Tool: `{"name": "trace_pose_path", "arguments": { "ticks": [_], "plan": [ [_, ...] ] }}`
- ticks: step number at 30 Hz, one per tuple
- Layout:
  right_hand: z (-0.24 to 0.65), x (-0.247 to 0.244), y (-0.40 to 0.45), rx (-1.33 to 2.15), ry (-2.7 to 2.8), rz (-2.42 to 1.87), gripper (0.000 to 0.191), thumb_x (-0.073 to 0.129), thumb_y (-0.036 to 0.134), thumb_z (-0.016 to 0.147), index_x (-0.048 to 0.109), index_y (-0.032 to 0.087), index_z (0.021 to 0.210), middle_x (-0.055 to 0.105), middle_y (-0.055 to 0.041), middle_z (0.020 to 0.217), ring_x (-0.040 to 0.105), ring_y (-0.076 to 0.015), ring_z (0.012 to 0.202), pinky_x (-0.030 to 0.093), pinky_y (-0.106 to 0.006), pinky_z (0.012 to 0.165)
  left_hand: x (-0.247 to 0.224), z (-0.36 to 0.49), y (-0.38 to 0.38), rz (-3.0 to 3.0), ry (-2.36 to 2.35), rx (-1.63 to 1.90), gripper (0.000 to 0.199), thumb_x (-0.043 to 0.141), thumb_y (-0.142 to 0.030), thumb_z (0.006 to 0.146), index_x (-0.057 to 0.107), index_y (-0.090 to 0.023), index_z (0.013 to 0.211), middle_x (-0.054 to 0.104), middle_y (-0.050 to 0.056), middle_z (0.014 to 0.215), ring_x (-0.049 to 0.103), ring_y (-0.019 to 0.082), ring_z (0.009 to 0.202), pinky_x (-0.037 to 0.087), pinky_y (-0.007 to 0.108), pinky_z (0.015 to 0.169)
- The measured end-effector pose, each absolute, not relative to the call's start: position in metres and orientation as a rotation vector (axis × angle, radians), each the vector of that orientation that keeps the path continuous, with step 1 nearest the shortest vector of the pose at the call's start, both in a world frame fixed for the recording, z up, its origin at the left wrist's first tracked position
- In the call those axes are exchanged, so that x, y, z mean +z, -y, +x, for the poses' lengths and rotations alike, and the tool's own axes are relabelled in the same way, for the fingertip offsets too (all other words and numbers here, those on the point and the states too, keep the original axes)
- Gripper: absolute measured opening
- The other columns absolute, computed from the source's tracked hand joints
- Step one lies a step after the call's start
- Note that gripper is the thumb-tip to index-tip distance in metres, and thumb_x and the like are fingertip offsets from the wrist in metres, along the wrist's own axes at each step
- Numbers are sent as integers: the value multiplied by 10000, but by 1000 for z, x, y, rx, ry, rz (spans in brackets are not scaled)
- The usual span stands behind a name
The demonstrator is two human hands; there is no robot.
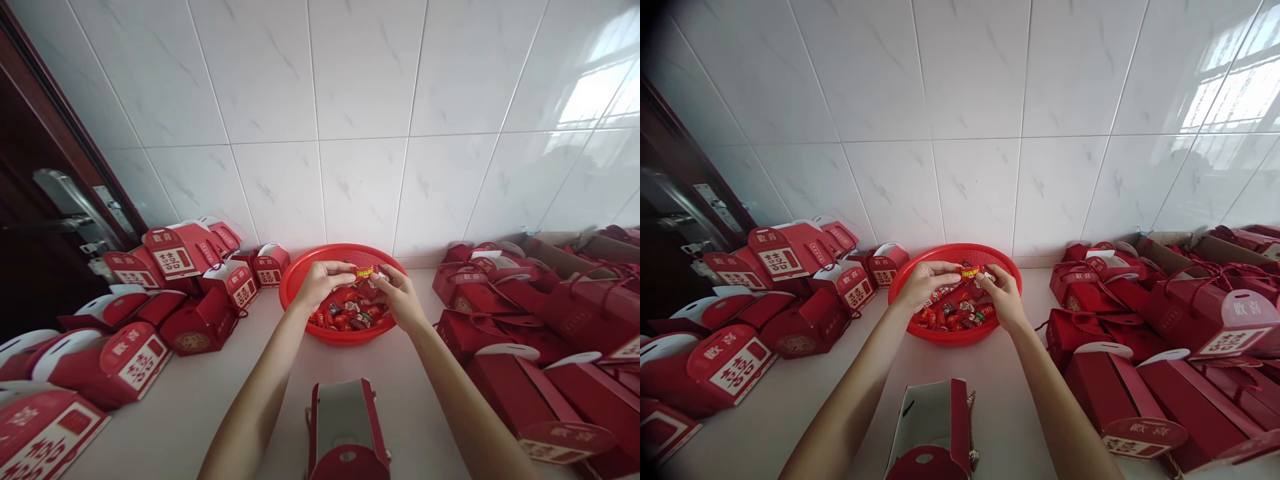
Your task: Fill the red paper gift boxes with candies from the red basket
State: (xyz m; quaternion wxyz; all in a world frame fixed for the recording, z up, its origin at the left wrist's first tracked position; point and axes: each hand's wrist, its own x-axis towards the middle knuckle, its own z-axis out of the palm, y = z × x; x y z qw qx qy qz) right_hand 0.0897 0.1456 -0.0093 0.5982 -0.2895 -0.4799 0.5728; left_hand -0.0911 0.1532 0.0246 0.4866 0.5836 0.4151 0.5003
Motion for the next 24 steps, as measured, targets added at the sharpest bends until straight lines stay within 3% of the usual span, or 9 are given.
{"name": "trace_pose_path", "arguments": {
  "ticks": [8, 12, 19, 24],
  "plan": [
    [91, -9, -146, 1324, 1132, -679, 435, 906, 504, 630, 708, 209, 880, 659, -12, 793, 634, -205, 741, 632, -340, 571, 25, -89, -151, 1402, -1012, 1295, 331, 916, -339, 528, 823, -174, 800, 789, 58, 832, 698, 180, 732, 574, 319, 742],
    [91, -10, -147, 1319, 1165, -682, 418, 897, 500, 652, 709, 207, 884, 658, -15, 777, 632, -197, 731, 628, -326, 575, 24, -87, -152, 1389, -978, 1363, 311, 891, -356, 555, 817, -170, 793, 783, 58, 833, 702, 180, 680, 593, 362, 759],
    [91, -10, -147, 1349, 1133, -660, 429, 910, 474, 629, 715, 196, 890, 658, -14, 821, 609, -174, 725, 628, -318, 573, 24, -86, -150, 1496, -892, 1511, 173, 842, -331, 620, 799, -184, 699, 768, 67, 923, 705, 227, 930, 577, 342, 846],
    [91, -7, -147, 1392, 1065, -648, 442, 934, 458, 589, 707, 188, 857, 649, -4, 786, 619, -165, 701, 613, -296, 548, 19, -84, -152, 1681, -879, 1507, 193, 852, -296, 634, 803, -188, 786, 729, 55, 918, 706, 205, 879, 612, 338, 790]
  ]
}}
